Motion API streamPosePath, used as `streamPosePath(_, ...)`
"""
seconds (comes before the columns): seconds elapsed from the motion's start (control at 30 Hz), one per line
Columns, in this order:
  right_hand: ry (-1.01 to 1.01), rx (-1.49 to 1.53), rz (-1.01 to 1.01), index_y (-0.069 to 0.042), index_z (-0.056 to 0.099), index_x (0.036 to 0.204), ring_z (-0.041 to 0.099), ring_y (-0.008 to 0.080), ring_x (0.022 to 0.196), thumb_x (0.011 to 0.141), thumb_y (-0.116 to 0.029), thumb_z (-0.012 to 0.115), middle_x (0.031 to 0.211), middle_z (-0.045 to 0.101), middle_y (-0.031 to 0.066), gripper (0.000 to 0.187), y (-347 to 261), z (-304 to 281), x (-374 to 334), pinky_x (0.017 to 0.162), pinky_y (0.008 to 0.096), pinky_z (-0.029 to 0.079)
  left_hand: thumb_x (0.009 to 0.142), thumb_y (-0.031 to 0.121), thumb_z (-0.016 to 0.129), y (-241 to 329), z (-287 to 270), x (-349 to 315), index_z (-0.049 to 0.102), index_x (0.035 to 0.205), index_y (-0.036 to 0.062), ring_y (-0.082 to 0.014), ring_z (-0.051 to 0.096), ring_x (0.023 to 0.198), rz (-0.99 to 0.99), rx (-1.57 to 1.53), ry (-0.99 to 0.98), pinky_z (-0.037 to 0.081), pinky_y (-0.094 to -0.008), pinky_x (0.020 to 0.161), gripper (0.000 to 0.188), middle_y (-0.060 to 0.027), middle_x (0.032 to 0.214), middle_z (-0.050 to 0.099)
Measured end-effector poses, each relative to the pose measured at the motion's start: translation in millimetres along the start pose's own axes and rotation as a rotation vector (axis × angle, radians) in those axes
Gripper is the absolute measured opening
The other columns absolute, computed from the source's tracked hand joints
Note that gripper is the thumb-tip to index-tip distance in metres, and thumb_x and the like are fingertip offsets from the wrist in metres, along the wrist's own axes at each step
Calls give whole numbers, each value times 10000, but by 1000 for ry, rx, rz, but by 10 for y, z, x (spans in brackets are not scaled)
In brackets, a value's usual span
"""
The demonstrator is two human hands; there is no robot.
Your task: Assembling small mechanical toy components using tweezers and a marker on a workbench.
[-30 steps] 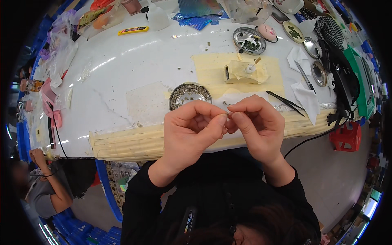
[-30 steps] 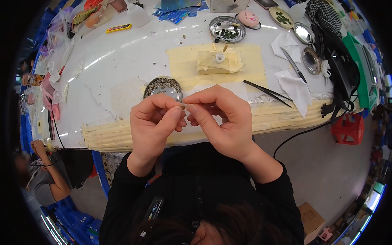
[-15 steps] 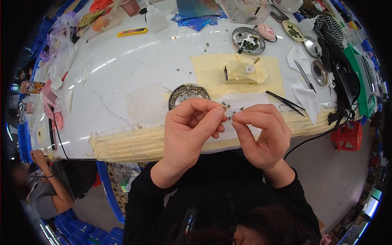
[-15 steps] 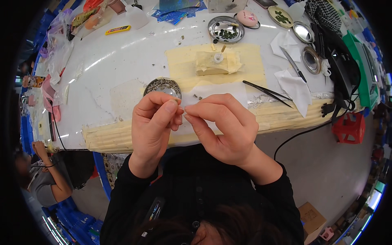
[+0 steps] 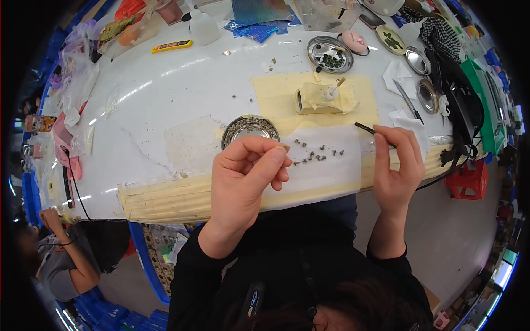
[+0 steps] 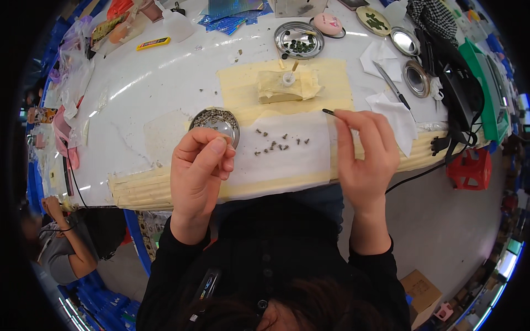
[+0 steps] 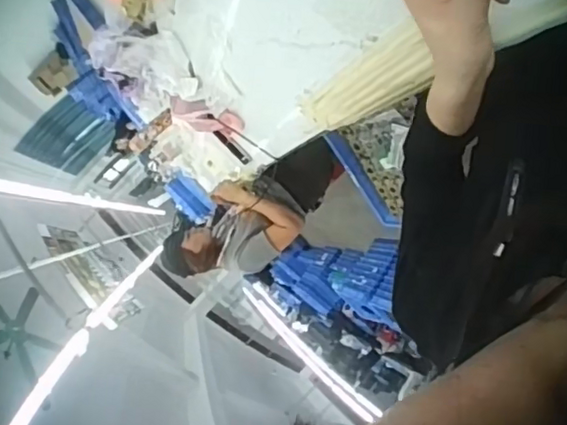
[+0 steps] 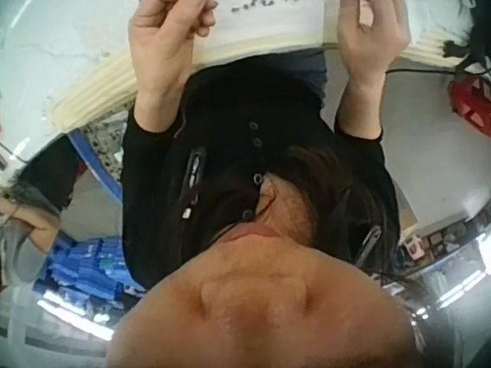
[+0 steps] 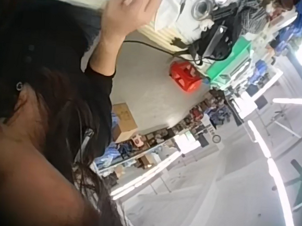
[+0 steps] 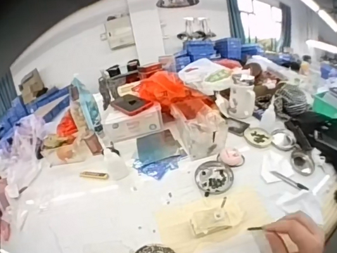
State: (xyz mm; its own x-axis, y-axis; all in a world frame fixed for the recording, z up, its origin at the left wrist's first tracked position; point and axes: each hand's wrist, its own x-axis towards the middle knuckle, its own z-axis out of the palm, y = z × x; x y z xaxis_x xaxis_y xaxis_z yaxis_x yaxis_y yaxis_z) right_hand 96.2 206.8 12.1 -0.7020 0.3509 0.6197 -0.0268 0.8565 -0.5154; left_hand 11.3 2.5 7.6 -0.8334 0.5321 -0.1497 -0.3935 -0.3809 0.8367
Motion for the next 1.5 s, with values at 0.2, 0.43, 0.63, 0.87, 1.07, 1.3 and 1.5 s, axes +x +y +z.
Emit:
streamPosePath(0.2,-201,-281,34,-13,614,867,517,241,795,767,-44,607,827,548,95,104,264,-191,-47,681,322,416,854,108,567,55,-7,83,586,883,37,-77,560,628,-120,-177,14,437,-182,557,79,-54,762,616)
streamPosePath(0.43,-104,-26,133,26,517,912,506,188,771,822,1,526,823,530,84,94,275,-179,-87,659,289,400,858,110,562,49,-8,104,576,898,38,-79,563,643,-191,-299,-10,452,-178,567,84,-58,779,618)
streamPosePath(0.63,26,681,105,2,456,867,328,74,613,885,-129,488,719,411,19,136,-64,-53,-82,582,189,271,860,113,562,31,19,112,574,899,43,-83,575,652,-194,-302,-30,464,-180,580,82,-68,799,627)
streamPosePath(0.87,-142,863,119,8,595,723,428,98,524,879,-574,287,619,507,47,676,-414,111,108,523,207,355,865,106,554,-42,31,121,574,911,45,-92,593,671,-47,-100,-5,477,-200,606,79,-82,828,636)
streamPosePath(1.07,-448,1015,372,31,598,810,569,108,677,876,-255,552,752,605,84,297,-454,77,104,621,213,448,863,89,554,-34,25,116,563,916,24,-104,598,668,-22,-95,-9,488,-210,603,85,-96,824,635)
streamPosePath(1.3,-415,1166,437,57,564,962,595,142,815,880,-106,529,952,595,114,185,-401,141,113,733,243,482,850,32,549,-42,60,84,551,908,-8,-129,621,684,113,10,-12,519,-223,605,70,-117,831,634)
streamPosePath(1.5,-356,1085,410,60,571,935,609,144,793,893,-107,508,875,615,112,183,-440,164,115,723,247,494,849,9,540,-48,56,81,551,907,-13,-139,631,693,127,27,-19,525,-226,619,64,-119,828,635)
